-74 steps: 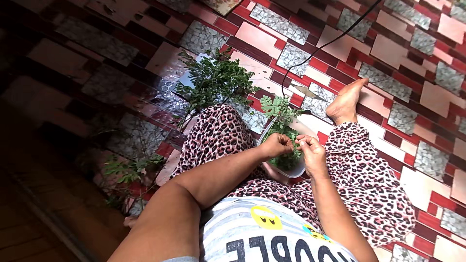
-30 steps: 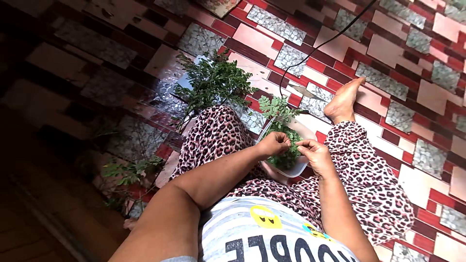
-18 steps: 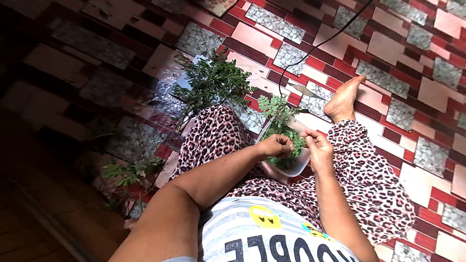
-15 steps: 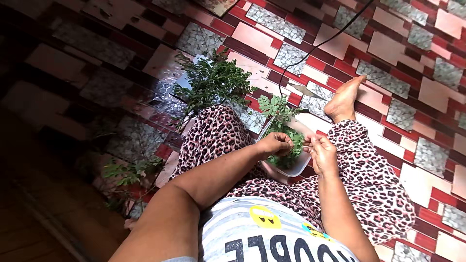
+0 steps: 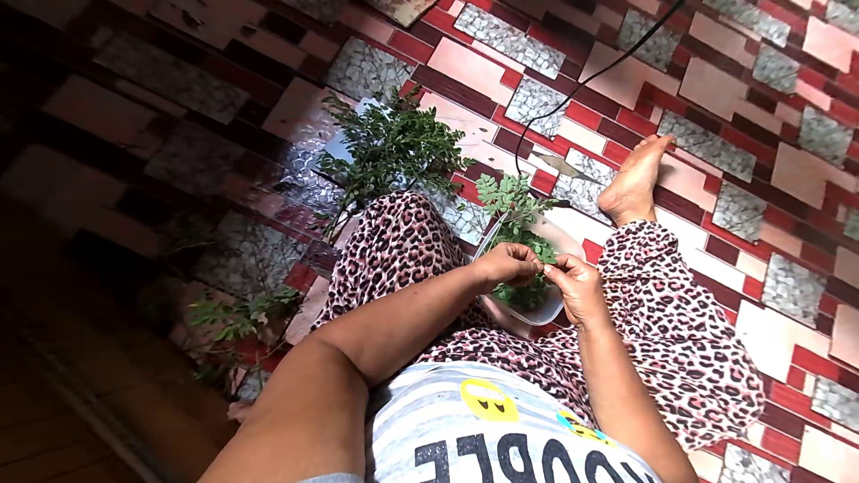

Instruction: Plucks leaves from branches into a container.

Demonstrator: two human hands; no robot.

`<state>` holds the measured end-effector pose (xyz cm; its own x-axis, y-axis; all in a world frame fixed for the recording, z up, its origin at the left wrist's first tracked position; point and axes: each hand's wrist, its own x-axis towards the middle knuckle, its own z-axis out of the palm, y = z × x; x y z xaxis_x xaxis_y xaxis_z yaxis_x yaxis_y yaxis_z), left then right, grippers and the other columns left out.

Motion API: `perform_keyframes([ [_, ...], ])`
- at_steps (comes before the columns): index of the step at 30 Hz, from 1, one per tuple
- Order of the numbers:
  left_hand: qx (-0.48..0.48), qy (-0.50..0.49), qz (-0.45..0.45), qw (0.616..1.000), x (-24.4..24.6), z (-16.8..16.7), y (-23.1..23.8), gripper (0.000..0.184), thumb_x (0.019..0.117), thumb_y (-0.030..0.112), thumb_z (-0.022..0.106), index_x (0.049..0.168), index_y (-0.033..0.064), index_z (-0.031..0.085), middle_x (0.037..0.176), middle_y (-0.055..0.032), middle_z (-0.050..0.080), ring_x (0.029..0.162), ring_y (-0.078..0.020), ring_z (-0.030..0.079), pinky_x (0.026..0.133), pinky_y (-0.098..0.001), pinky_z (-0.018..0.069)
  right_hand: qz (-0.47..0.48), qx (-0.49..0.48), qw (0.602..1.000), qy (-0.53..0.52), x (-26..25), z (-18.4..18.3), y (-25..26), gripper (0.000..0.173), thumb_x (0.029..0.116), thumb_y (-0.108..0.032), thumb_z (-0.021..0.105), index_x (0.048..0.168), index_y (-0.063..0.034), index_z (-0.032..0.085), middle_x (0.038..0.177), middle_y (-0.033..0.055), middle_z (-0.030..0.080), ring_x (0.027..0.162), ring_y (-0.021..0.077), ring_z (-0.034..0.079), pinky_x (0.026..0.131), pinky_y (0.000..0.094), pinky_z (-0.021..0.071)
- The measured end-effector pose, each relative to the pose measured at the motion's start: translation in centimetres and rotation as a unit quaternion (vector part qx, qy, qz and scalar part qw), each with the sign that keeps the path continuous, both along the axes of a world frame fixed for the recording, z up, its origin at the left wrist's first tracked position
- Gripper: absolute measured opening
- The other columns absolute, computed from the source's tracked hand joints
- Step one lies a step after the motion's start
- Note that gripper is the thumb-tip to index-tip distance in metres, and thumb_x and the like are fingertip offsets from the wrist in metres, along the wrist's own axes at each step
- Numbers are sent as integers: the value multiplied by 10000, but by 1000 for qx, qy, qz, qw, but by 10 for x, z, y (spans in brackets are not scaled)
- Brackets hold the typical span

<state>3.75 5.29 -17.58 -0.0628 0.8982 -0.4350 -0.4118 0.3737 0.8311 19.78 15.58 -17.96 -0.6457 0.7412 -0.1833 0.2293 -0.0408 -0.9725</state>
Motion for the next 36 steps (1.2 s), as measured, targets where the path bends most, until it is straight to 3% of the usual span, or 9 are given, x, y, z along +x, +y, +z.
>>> perform_keyframes([
  [6,10,-10,23,1000,0,-5,0,128,1016,53,594,904,3,633,712,-22,607,583,-50,561,570,-191,495,-64,-57,995,47,-3,2,-4,144,921,34,600,841,-77,644,824,10,658,731,104,620,702,287,555],
  [10,-22,-55,65,996,-1,-2,1,85,1024,77,597,977,17,636,789,-30,631,613,-58,586,596,-197,526,-48,-82,995,0,0,11,1,97,971,-4,582,941,-32,669,922,60,693,776,143,671,701,306,590],
  [14,-29,-76,77,994,0,-2,2,66,1016,79,609,977,32,635,798,-23,621,634,-67,580,608,-208,521,1,-115,992,-44,1,10,-1,61,928,16,633,981,-14,627,890,60,659,764,138,649,720,304,576],
  [18,-28,-65,78,994,3,-4,3,63,999,73,637,956,32,657,786,-18,625,636,-57,569,607,-202,505,-27,-111,993,-11,-7,3,-10,56,899,38,694,920,-4,663,811,50,675,712,113,639,699,281,568],
  [30,-31,-51,98,993,3,-9,4,79,1005,69,619,933,38,629,785,-16,601,621,-61,546,607,-209,501,-12,-93,996,-7,-4,1,-8,132,872,90,640,816,-27,666,827,54,683,742,125,635,713,286,557],
  [32,-33,-61,100,993,-1,-13,7,72,1009,77,625,964,21,621,810,-31,601,658,-91,568,643,-246,523,-3,-100,995,-29,-3,3,-6,109,897,67,624,847,-27,646,851,63,688,738,127,644,701,282,563],
  [36,-26,-55,94,994,-2,-14,8,73,1000,80,641,962,18,631,798,-31,606,662,-90,572,645,-245,522,15,-137,989,-48,1,9,-1,185,900,28,577,1076,-23,606,939,62,654,782,140,654,737,309,580],
])
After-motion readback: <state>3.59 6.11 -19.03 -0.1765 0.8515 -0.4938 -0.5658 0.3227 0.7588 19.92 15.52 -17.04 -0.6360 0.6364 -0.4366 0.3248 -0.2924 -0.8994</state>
